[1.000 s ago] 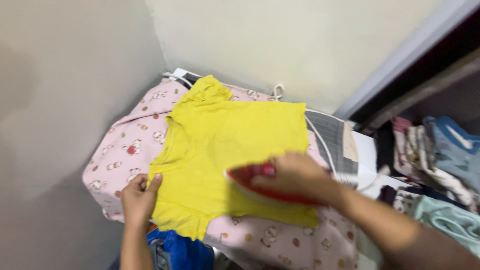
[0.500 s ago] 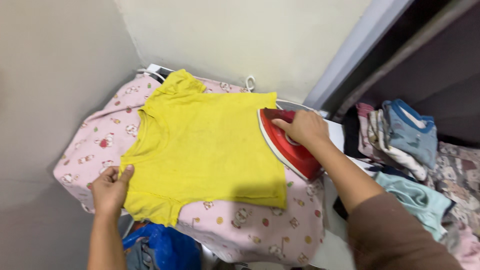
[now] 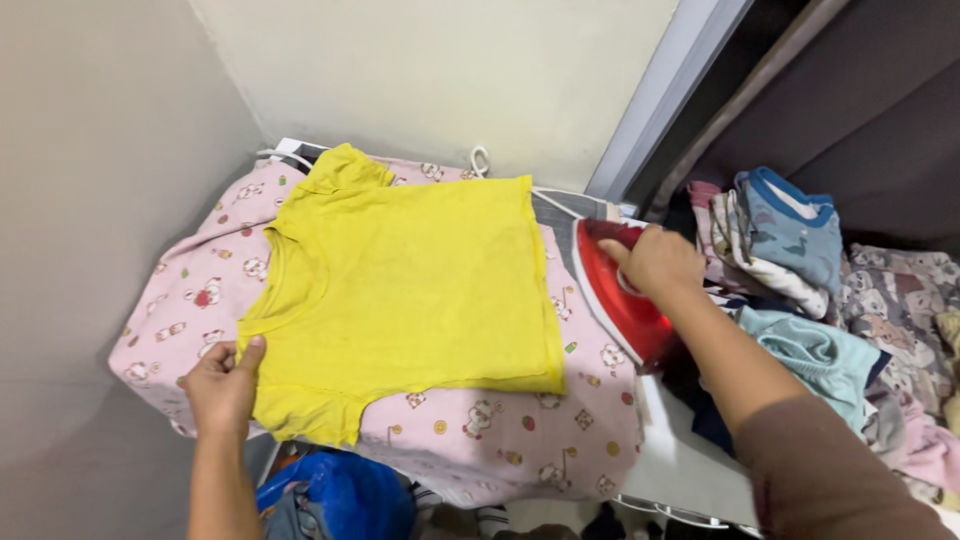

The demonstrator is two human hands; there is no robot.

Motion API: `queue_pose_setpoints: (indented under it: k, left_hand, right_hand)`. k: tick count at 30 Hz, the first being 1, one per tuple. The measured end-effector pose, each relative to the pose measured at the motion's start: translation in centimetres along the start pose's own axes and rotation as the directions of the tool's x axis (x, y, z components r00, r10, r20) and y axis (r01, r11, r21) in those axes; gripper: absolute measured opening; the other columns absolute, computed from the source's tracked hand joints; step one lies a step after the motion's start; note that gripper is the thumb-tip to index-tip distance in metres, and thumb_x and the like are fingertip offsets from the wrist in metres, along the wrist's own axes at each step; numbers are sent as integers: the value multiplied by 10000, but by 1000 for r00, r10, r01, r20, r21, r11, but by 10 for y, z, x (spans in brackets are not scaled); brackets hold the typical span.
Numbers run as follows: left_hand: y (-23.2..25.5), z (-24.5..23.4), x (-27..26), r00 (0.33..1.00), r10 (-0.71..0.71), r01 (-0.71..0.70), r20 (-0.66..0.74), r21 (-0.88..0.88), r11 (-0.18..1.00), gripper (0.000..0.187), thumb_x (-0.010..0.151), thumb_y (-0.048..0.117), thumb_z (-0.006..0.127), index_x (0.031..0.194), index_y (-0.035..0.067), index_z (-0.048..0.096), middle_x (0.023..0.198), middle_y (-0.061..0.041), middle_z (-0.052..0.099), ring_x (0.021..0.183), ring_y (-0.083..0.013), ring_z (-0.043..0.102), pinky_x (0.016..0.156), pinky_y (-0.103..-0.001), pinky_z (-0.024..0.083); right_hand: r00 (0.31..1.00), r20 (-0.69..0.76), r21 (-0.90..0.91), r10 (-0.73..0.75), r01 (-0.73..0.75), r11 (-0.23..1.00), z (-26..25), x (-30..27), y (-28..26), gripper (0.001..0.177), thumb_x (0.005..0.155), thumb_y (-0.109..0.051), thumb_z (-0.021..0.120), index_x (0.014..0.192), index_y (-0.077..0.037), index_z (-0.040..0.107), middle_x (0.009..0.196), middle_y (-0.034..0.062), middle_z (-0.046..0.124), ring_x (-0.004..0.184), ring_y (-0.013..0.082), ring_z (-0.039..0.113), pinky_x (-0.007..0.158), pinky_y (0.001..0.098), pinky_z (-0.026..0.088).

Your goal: The person irons a pair of patterned shorts and a yellow t-shirt before folding them and placing them on a stack of laundry.

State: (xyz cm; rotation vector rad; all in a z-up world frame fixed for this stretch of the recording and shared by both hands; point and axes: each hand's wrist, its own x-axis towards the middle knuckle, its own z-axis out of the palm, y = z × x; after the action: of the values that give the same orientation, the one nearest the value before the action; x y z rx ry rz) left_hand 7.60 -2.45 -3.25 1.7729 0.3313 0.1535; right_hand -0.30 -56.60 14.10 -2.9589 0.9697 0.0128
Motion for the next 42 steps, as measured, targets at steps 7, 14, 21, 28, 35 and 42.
queue_pose_setpoints:
  k: [7,14,21,28,35,42]
  left_hand:
    - [60,-24,-42,960,69,-40,270,-111,993,820,767,121,746,1507,135,392,1158,92,620,829,-43,667,666,-230,561]
    - [25,-72,-42,855,-129,69,502,138,988,492,917,92,771,1404,129,711,748,10,333,634,-100,304,556,-258,282]
    - [39,-96,-45,825,-165,255,540,-96,962,370,857,51,714,1224,32,762,690,55,571,581,-32,447,492,-220,335]
    - [80,-91,-15,753,-393,478,528,-29,878,342,904,-42,634,1234,-102,698,935,-102,805,750,-152,746,626,-283,602]
    - [144,0,53,933,216,-106,289,-352,930,464,881,246,665,1308,75,606,1035,-70,715,935,-138,698,841,-251,589]
    - [100,9,41,948,-94,-58,305,455,889,448,839,394,804,989,-22,734,703,-132,727,654,-199,727,683,-330,551]
  right_hand:
    - [609,-593,-169,-527,545,821,8,-77,-37,750,730,-392,802,1253,81,548,1138,270,532,1034,417,516,854,522,438]
    - [786,-139,240,-602,617,750,73,-167,-48,454,633,-85,685,1083,-58,638,1040,150,590,1036,350,540,878,481,452]
    - [718,-207,504,-665,660,557,56,-128,-15,142,729,17,655,828,-67,709,882,80,665,928,269,622,808,377,514]
    - [752,-8,734,-659,452,506,53,-88,-11,148,731,-25,641,866,-42,699,941,42,738,854,175,687,725,335,569]
    - [994,64,831,-92,-2,556,60,-19,-61,414,914,-256,700,1285,-124,572,912,94,687,773,133,628,651,296,507]
    - [919,229,797,-320,11,604,64,-59,-59,388,846,-185,798,1227,-126,761,727,-17,557,634,70,488,571,264,439]
